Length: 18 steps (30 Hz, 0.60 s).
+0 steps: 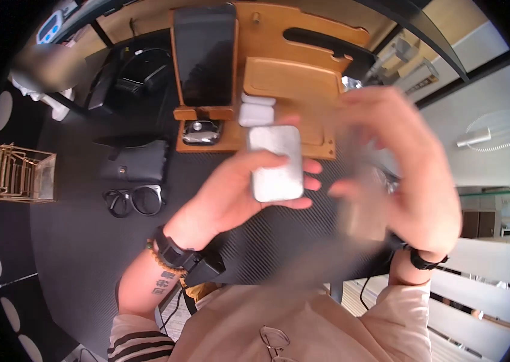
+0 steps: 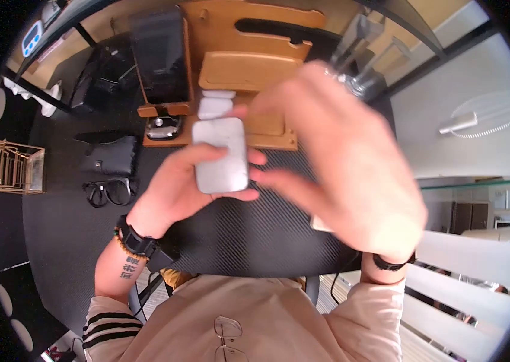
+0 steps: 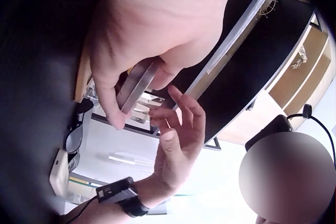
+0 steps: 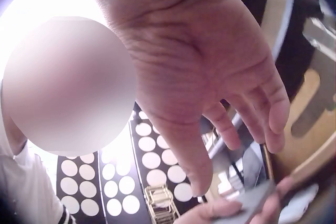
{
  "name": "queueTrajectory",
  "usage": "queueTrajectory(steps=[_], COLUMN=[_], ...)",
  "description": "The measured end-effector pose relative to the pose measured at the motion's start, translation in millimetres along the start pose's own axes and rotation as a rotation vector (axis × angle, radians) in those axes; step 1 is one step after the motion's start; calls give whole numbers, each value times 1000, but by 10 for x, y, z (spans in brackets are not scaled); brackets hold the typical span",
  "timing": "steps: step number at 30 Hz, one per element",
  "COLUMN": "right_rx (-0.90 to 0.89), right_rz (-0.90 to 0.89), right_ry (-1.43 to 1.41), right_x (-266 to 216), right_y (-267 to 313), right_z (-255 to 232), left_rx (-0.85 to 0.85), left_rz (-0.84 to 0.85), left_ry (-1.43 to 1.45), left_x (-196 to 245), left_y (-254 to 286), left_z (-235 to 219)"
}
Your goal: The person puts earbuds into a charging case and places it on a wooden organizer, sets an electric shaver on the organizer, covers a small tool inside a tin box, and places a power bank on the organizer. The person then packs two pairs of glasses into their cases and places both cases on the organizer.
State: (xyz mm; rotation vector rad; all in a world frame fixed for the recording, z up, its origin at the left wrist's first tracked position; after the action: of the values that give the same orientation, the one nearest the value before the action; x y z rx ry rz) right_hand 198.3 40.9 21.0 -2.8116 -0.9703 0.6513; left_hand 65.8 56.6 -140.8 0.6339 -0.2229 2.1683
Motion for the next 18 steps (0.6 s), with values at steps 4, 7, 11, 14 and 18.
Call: queueTrajectory(steps=[4,7,11,14,18], right_rx=[60,-172,-299,-305,-265], right_rz=[147,233,400,486,510], right_ry=[80,59,76,117,148], right_x=[-26,-11,157,243,291], right_y=[418,714,1125,1328,1393], right_z=[-282,20,483,619,673], left_rx=[-53,-10,20,-14,-43], left_rz=[91,128,135,122,104], left_ry=[12,55,41,43,67], left_x=[50,57,48,20,-9], left_y=[3,29,61,53,57], left_z=[12,-23,8,23,29])
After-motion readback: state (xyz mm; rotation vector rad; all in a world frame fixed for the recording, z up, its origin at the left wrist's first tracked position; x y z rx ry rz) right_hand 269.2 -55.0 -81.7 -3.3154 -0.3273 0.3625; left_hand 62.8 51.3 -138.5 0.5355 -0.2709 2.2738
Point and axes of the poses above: each hand's wrist, its own y-axis away from the middle knuckle, its own z-axis out of the palm, x = y × z, the point moved 7 cm from there along -y, towards the middle knuckle, and after that the axes turned 5 degrees about -x, right-handed, at the moved point
